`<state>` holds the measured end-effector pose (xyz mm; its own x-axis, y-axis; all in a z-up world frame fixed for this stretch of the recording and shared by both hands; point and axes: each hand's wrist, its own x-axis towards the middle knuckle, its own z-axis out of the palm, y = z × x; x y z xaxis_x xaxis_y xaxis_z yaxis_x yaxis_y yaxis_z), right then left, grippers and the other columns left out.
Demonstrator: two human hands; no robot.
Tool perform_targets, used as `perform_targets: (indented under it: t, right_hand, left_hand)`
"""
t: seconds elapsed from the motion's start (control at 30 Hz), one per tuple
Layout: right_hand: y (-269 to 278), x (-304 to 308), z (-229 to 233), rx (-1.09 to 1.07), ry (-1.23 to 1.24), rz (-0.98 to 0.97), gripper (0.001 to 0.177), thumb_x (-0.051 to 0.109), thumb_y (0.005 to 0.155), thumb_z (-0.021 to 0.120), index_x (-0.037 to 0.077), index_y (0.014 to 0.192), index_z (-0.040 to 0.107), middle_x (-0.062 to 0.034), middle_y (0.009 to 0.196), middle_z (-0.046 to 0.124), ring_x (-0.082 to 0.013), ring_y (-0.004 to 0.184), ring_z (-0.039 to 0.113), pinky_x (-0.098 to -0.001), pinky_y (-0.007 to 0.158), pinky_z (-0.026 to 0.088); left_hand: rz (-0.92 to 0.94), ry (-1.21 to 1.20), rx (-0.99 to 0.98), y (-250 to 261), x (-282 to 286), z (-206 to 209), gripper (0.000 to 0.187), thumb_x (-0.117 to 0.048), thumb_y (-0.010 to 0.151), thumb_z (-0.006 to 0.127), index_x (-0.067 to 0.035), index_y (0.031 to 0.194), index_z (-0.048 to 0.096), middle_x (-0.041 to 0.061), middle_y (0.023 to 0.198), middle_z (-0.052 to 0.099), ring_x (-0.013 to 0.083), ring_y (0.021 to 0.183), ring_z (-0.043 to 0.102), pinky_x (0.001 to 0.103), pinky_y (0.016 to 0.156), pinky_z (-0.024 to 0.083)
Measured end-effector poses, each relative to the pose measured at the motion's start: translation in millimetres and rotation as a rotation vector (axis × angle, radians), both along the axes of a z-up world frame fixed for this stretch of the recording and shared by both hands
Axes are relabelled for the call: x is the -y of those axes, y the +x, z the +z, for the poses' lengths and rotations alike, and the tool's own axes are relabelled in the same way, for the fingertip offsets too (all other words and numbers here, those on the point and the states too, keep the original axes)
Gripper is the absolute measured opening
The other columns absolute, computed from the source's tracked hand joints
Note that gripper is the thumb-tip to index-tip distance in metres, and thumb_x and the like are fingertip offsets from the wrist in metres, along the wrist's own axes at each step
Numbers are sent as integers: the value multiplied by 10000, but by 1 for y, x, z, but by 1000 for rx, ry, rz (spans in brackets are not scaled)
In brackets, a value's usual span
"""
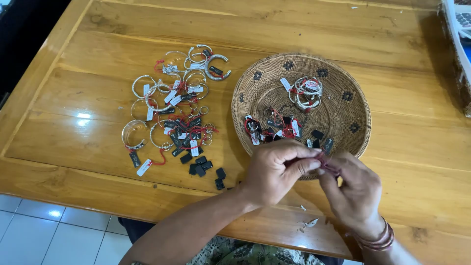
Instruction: The person is polishing metal components on handmade bracelets using a small piece of polishing cloth or sandpaper.
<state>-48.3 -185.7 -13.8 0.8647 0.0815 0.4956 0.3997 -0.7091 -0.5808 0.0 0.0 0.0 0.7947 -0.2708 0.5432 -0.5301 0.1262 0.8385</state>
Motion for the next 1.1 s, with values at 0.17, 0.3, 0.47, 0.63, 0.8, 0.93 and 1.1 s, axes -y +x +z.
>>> perform_targets:
  t: [0.17,0.3,0.47,0.63,0.8,0.93,1.1]
  right_hand:
    - [5,8,-12,-451,1187,414,114,-19,949,627,-17,1020,717,-47,688,551,-81,496,353,-218,424,295]
    - [-2,-3,3,-258,559,120,165,169,963,655,33,1029,722,-28,640,547,-93,493,467,-231,415,385]
    - [-2,-11,4,44,43,-11,70,88,941,704,42,891,685,-42,766,597,-157,626,551,-298,605,429]
    - [9,9,-14,-443,1172,468,129,-11,954,632,-11,1033,734,-72,723,631,-90,493,364,-231,448,303]
    - [11,13,-10,-602,1433,654,188,39,1050,557,-3,1126,723,-166,878,752,-50,502,450,-167,418,397]
    - [14,11,-1,-543,1524,642,140,14,1015,563,-51,1033,685,-118,900,649,-54,523,367,-169,422,301]
    - [14,11,-5,-457,1479,524,144,12,991,602,-24,1063,722,-141,988,688,-75,543,397,-173,465,315]
  left_hand:
    - [-13,53,230,-3,-2,2,191,-37,990,702,25,1171,691,185,1148,732,282,1015,764,360,971,662]
    - [-2,82,127,-4,-4,8,217,-124,1003,668,31,1152,695,187,1101,750,275,959,768,352,907,650]
    - [39,41,58,-1,-2,6,173,-131,975,697,16,1064,719,158,1018,771,243,889,783,328,831,669]
    - [77,135,224,-5,-1,5,205,-176,1006,666,8,1084,708,152,1026,759,272,866,762,374,797,648]
    - [17,38,175,-3,-3,8,197,-117,1001,665,41,1117,684,191,1050,736,282,911,756,355,856,667]
    - [51,-3,71,9,-8,1,168,-155,1004,670,-11,1089,690,178,1058,757,255,893,761,332,784,657]
    - [223,55,68,31,-23,2,192,-195,997,688,-52,1125,705,88,925,767,84,596,536,237,488,442]
